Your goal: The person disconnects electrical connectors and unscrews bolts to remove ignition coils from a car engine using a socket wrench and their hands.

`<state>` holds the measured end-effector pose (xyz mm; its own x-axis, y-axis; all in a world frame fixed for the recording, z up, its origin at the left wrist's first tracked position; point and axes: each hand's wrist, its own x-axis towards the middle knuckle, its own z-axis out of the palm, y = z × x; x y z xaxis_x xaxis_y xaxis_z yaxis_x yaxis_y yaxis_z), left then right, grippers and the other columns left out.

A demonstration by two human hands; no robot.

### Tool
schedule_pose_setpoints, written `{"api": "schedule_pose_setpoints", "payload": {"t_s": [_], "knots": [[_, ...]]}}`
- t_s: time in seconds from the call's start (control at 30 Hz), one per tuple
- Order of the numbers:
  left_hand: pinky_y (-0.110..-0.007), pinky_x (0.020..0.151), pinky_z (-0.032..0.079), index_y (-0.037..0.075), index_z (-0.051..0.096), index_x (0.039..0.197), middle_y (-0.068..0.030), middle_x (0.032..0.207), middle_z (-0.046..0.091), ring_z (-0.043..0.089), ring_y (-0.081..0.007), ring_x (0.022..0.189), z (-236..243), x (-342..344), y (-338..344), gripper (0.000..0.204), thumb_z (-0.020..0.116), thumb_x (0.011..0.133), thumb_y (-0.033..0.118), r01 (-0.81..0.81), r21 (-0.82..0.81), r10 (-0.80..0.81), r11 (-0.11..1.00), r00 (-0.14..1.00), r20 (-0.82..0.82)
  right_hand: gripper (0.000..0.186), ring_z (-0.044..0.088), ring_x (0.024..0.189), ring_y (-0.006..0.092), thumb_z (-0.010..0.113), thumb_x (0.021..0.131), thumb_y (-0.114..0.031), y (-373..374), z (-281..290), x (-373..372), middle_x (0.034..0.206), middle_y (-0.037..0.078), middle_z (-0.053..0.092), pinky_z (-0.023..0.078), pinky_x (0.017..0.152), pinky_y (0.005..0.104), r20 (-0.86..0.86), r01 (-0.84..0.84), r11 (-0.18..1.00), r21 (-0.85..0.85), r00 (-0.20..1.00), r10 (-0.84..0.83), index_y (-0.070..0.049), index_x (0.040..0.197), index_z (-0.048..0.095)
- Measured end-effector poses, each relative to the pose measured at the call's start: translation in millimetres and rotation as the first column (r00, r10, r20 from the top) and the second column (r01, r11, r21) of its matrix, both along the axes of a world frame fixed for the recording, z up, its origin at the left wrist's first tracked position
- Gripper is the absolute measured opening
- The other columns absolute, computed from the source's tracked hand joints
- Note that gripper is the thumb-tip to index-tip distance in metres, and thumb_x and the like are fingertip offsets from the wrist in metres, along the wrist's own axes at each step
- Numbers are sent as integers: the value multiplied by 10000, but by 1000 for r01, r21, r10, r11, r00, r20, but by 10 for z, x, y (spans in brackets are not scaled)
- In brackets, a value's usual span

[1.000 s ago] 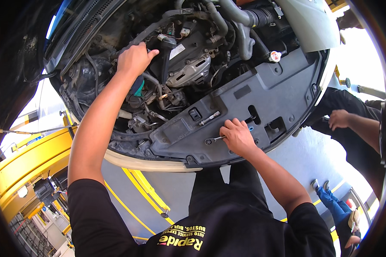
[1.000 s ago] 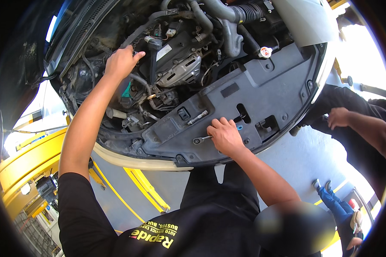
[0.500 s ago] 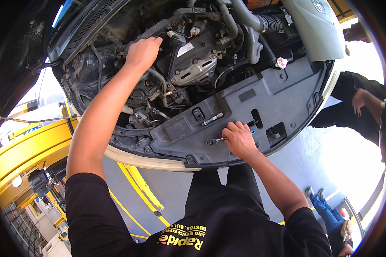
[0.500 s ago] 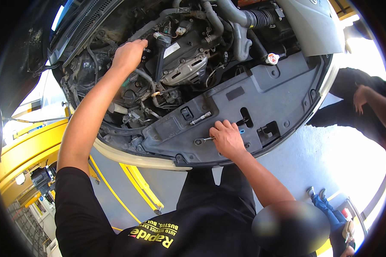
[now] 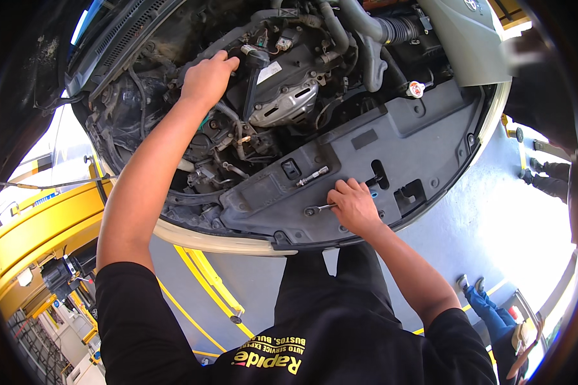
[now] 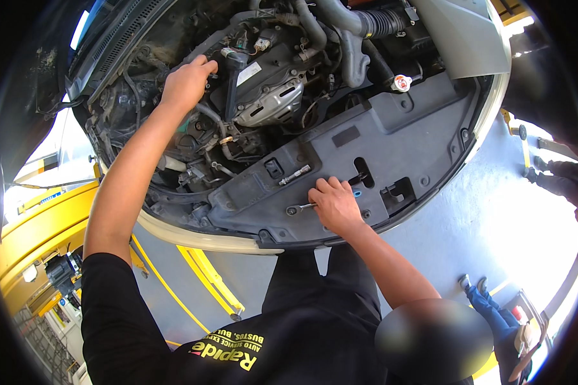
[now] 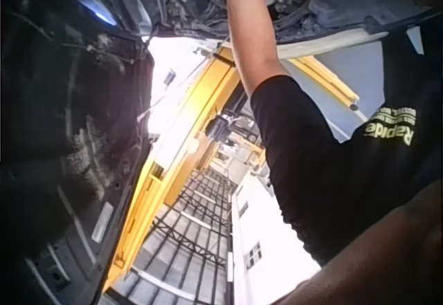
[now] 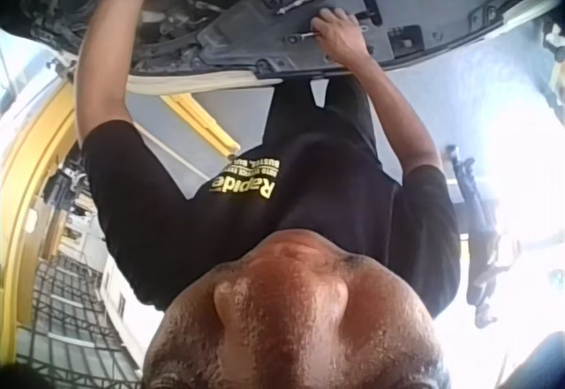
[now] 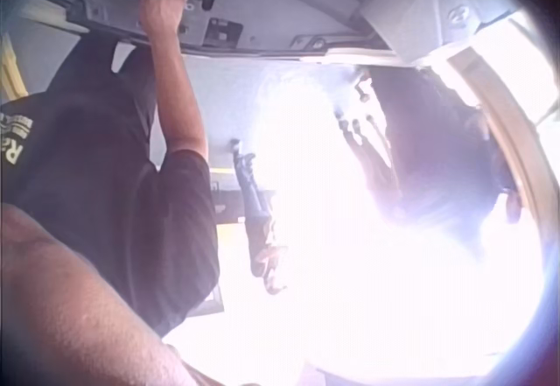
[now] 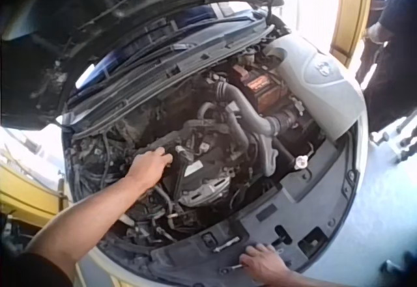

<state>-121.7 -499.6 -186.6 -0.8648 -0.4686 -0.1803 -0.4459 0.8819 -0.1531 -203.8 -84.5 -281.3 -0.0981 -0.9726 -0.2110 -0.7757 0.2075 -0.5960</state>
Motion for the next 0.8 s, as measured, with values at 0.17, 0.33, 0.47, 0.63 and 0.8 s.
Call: {"api": "schedule_pose_setpoints", "payload": {"t_s": [0.17,0.33,0.47,0.63,0.8], "knots": [[-485,826,572,110,655,1153,-119,1085,675,702,-371,1004,11,-140,47,220,634,940,158,-249,-30,251,968,962,107,183,553,1003,230,775,779,-133,0,23,-15,958,6,552,427,867,398,5,13,1000,-11,1000,-13,-163,906,648],[-506,797,581,97,640,1171,-139,1016,698,716,-398,952,-65,84,-137,289,645,982,314,128,-129,-135,983,990,-48,186,555,1004,238,788,768,-137,-26,39,10,949,11,555,430,879,399,20,17,1000,-23,1000,-16,-155,895,653],[-486,792,585,87,629,1148,-128,1063,700,709,-379,956,16,-65,66,234,628,959,225,38,-104,-33,994,998,45,187,553,1011,237,788,769,-140,-5,38,-23,954,12,556,428,882,397,19,20,1000,-1,1000,-20,-153,902,656],[-464,751,606,110,640,1144,-107,1097,702,711,-323,963,-65,-56,-83,224,645,933,184,-238,-76,250,968,943,222,165,551,1009,224,759,789,-132,-3,20,-23,968,6,551,424,858,394,6,4,1000,-17,1000,-4,-161,900,640],[-469,727,599,108,643,1113,-118,1060,695,734,-341,889,-127,53,-122,231,673,949,267,243,-173,-247,954,969,-2,172,550,1009,228,763,783,-131,-3,19,-25,971,6,554,426,859,395,38,4,1000,-30,999,-3,-155,906,645]]}}
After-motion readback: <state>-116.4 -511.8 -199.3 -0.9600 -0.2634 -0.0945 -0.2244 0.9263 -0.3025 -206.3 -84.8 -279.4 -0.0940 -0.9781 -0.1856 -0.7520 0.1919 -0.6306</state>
